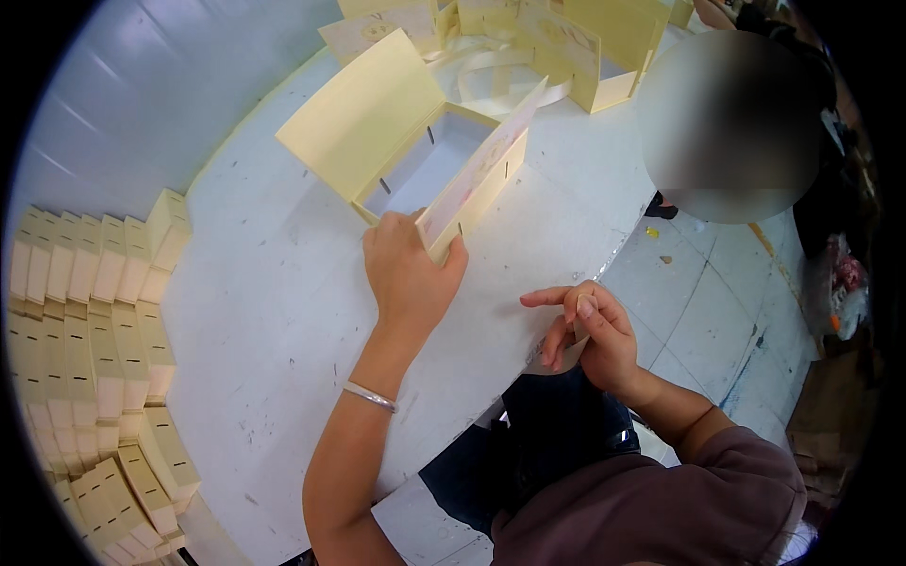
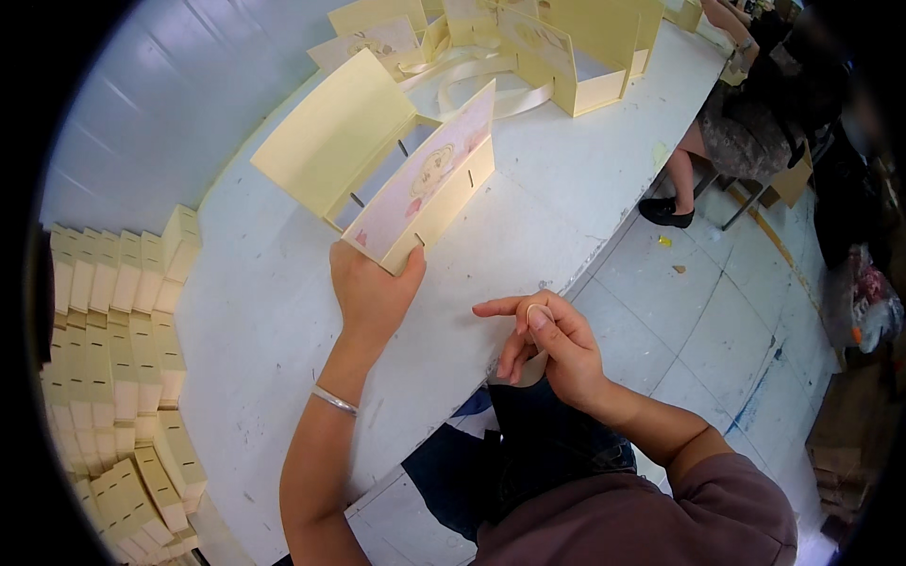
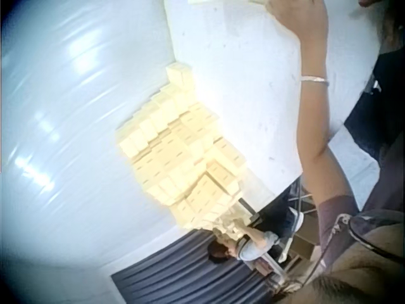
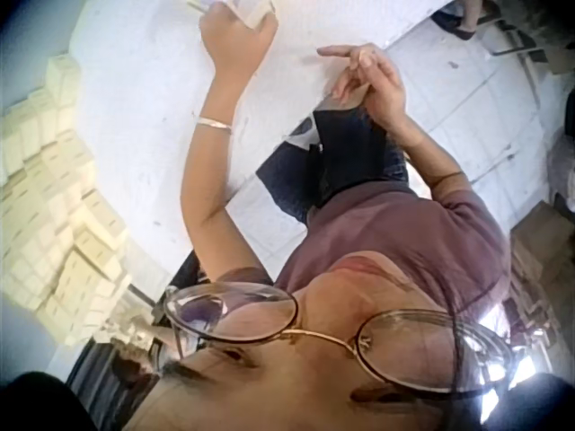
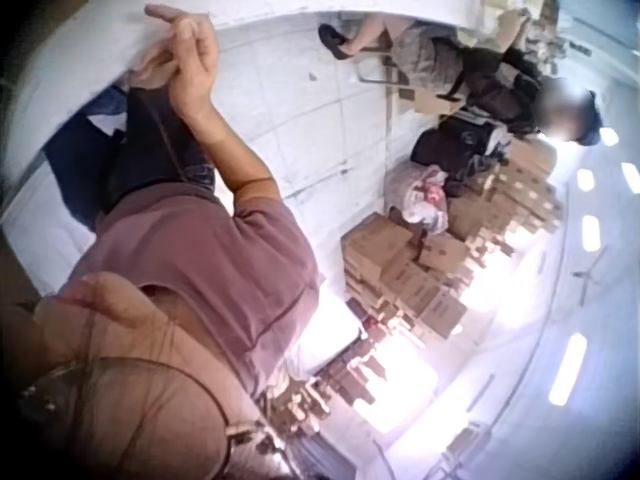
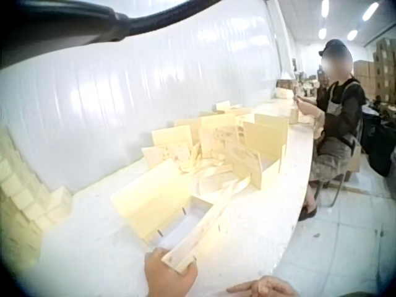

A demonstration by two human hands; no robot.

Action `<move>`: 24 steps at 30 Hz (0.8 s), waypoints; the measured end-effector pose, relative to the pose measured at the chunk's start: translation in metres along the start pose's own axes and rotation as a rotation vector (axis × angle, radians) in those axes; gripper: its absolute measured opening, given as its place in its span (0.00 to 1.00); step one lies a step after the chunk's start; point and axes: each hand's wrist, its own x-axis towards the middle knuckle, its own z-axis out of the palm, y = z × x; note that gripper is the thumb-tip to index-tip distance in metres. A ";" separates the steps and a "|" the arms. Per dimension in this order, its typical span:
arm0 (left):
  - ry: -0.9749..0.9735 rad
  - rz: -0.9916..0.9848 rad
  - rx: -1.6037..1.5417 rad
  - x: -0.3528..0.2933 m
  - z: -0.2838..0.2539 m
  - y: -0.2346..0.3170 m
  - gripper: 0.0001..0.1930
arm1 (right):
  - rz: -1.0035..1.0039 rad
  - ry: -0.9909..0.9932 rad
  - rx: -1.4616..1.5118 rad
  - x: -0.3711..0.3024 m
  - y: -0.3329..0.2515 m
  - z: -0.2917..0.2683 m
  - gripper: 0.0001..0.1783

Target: The person assembles small yellow cardboard boxes by inserting white ribbons into the interior and folding the flaps closed. The person repeats this process for multiple boxes, stacking the finished units on the table.

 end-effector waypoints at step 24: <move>-0.038 -0.385 -0.929 0.004 -0.045 0.033 0.15 | -0.399 -0.003 -0.670 0.034 -0.037 0.002 0.05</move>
